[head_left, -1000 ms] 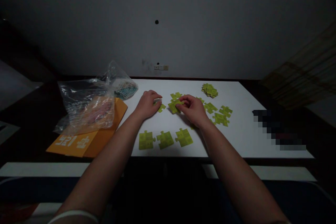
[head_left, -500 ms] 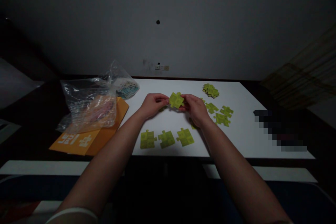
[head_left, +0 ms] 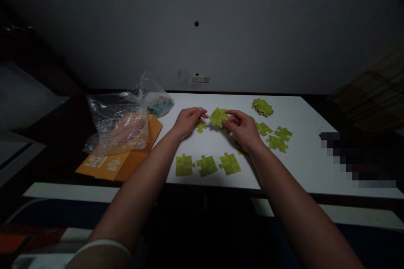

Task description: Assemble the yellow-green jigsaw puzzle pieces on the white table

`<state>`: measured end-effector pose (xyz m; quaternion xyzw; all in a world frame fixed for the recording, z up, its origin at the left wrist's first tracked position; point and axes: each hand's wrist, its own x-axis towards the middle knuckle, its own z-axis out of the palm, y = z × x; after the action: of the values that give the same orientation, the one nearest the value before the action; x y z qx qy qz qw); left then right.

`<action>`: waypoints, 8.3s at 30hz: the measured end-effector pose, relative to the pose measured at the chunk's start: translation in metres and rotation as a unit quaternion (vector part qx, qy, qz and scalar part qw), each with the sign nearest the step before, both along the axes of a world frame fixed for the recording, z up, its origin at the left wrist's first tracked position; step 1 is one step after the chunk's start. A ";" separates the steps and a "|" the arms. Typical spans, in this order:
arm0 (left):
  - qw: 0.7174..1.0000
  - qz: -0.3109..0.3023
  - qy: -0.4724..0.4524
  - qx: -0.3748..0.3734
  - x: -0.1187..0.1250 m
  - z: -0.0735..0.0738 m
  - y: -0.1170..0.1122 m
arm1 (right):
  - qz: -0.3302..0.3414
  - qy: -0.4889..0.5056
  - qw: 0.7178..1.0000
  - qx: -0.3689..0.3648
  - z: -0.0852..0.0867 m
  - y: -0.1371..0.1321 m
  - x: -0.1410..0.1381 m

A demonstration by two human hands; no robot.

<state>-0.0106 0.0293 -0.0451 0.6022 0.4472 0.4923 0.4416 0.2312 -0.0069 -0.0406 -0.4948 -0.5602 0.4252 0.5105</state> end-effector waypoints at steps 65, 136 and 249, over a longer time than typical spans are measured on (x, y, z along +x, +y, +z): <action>0.839 -0.070 0.538 0.036 -0.050 0.015 -0.008 | -0.060 0.111 0.991 -0.041 0.001 0.005 -0.002; 0.919 -0.058 0.385 0.070 -0.024 0.016 -0.010 | 0.061 -0.430 0.900 0.039 0.003 -0.020 -0.009; 0.819 -0.161 0.509 0.210 0.065 0.012 0.008 | -0.121 -0.401 0.895 0.151 -0.026 -0.168 0.097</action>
<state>0.0545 0.0374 -0.0327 0.9085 0.3908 0.1199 0.0868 0.3281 -0.1753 -0.0665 -0.6041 -0.7106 0.0356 0.3589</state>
